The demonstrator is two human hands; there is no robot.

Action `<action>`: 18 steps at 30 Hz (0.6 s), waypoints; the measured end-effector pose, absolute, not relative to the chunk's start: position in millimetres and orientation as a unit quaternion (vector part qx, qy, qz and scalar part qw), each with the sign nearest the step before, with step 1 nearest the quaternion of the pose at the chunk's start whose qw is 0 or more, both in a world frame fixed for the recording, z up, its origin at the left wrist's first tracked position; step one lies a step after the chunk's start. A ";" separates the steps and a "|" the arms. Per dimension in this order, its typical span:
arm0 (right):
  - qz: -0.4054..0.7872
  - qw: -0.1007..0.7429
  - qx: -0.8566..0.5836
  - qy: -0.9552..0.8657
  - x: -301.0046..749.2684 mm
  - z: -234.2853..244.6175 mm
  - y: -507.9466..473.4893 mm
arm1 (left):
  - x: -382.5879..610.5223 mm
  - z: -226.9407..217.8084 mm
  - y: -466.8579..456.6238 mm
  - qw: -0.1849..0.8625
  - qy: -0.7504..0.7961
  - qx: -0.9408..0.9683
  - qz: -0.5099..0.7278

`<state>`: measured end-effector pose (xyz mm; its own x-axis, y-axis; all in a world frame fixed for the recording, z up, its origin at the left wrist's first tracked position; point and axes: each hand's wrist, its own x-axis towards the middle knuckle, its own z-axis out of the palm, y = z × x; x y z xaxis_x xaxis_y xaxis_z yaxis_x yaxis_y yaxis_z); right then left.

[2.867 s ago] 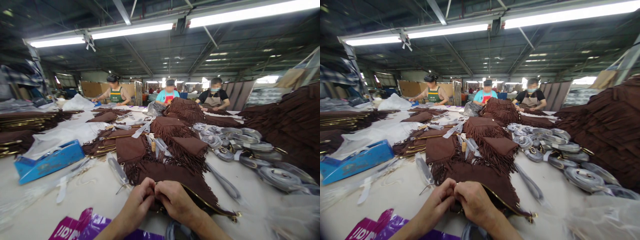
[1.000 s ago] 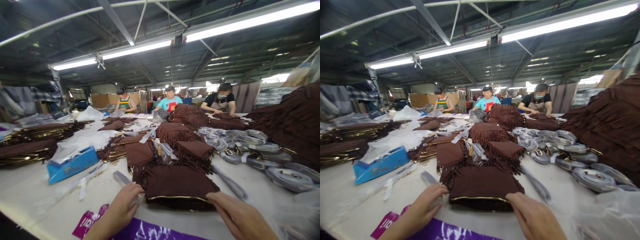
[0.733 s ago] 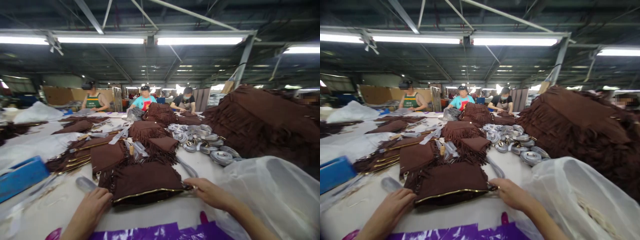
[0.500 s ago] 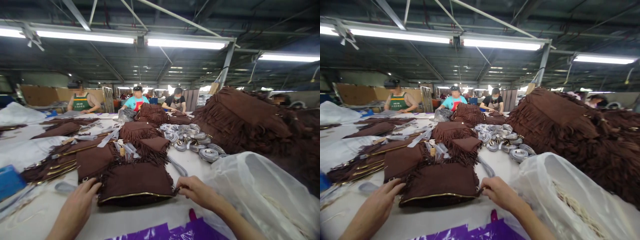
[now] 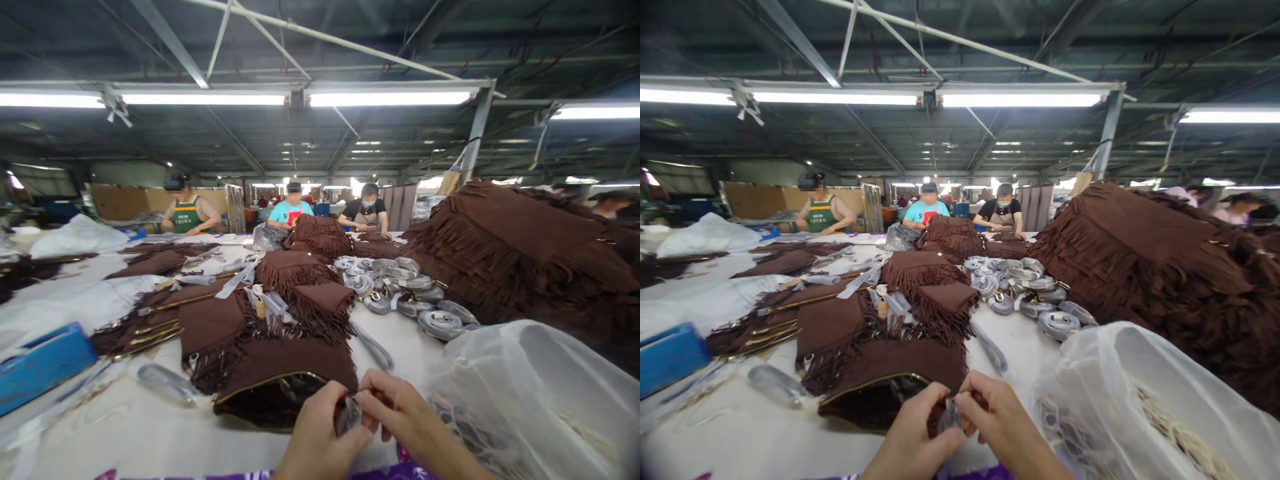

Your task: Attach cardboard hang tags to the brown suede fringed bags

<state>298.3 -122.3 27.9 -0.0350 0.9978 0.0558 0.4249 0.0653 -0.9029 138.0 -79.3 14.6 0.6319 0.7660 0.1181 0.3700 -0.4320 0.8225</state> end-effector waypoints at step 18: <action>0.007 0.317 -0.608 -0.728 328.3 -26.7 -109.3 | 147.7 38.7 -92.6 0.170 0.493 0.852 0.058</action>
<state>328.3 -109.3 -26.7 -0.0601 0.8897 0.4525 0.8809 0.2605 -0.3951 147.7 -92.6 38.7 0.5078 0.8589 -0.0674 0.8192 -0.4571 0.3463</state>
